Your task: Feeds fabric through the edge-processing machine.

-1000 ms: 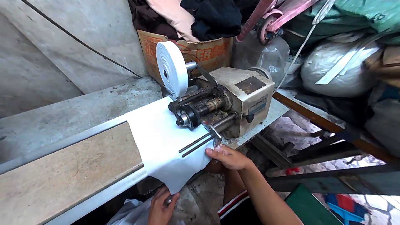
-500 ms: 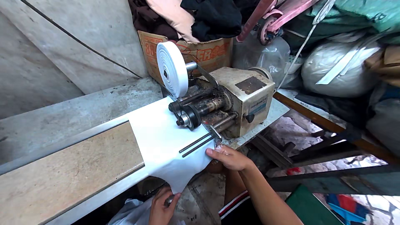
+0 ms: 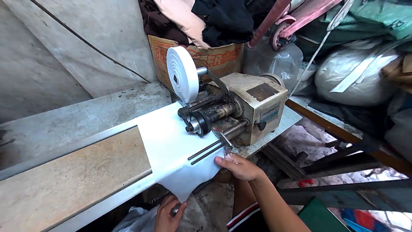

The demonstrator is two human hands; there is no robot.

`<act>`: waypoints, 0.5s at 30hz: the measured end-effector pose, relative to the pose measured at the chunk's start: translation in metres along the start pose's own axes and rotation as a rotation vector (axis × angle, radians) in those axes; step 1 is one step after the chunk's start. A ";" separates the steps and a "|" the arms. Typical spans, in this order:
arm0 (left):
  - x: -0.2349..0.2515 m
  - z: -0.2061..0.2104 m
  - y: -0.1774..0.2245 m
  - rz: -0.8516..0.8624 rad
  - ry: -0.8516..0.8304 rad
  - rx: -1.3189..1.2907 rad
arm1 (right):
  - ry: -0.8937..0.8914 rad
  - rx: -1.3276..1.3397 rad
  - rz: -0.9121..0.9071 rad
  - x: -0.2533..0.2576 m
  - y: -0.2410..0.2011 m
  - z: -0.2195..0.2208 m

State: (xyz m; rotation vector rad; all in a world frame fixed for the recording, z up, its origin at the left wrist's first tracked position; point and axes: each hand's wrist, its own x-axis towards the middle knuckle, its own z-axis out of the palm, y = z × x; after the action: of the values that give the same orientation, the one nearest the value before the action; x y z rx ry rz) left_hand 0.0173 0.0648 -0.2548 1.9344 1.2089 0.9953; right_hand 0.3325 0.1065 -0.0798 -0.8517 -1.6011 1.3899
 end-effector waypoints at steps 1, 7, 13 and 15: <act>0.000 -0.001 0.001 -0.003 -0.004 -0.003 | 0.002 -0.011 0.010 0.000 0.000 0.000; 0.000 -0.001 0.002 -0.011 -0.013 -0.013 | 0.007 -0.022 0.002 -0.001 0.001 0.000; 0.000 -0.001 0.001 -0.001 0.001 -0.004 | 0.009 -0.059 0.018 -0.001 0.000 0.000; -0.001 0.000 0.003 -0.011 0.002 0.014 | 0.007 -0.072 0.018 -0.002 -0.001 0.001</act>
State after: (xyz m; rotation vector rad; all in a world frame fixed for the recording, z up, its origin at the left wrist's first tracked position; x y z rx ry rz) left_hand 0.0186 0.0631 -0.2529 1.9364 1.2296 0.9861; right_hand 0.3326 0.1043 -0.0793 -0.9141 -1.6498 1.3471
